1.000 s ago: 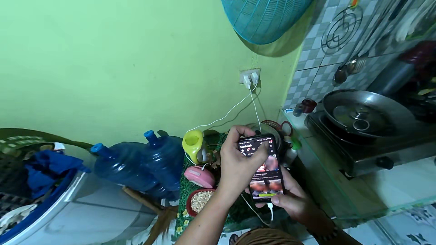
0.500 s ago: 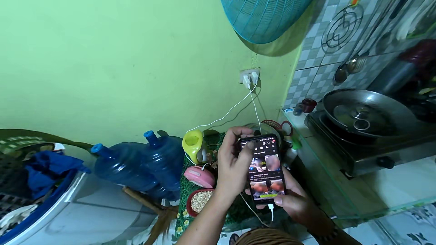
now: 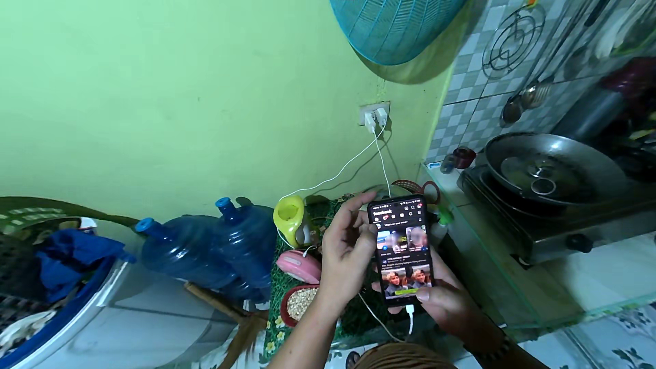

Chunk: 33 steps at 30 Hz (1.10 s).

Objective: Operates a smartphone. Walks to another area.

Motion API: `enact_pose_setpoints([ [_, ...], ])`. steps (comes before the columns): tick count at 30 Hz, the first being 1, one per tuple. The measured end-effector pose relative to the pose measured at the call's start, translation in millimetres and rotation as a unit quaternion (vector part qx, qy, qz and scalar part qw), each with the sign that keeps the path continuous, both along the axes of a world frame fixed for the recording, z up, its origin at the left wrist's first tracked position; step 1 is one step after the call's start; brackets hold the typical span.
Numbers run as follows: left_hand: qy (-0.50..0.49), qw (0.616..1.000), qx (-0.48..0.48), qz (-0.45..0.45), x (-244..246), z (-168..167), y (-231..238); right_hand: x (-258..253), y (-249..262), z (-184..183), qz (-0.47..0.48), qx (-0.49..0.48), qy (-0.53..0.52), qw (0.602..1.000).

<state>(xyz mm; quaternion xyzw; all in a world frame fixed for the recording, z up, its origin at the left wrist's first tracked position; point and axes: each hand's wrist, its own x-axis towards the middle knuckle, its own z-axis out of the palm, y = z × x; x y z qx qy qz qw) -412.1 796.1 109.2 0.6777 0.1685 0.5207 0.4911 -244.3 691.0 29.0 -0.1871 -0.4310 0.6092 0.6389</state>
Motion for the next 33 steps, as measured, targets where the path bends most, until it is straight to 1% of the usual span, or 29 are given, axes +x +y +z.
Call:
enact_pose_setpoints([
  [8,0.001,1.000,-0.008,-0.001,3.3,1.0,-1.8,-0.6,-0.9,-0.9,-0.010,-0.004,-0.011,1.000],
  [17,-0.001,1.000,-0.025,0.002,6.9,1.6,-3.0,-3.9,-2.4,3.6,-0.027,-0.031,-0.025,0.999],
  [28,0.003,0.999,-0.018,-0.044,-1.8,-4.5,3.8,-1.5,0.1,0.7,-0.015,-0.031,0.014,0.999],
  [33,0.005,0.999,-0.016,-0.050,-3.3,-5.4,5.0,-1.5,1.3,0.2,-0.009,-0.031,0.021,0.999],
])
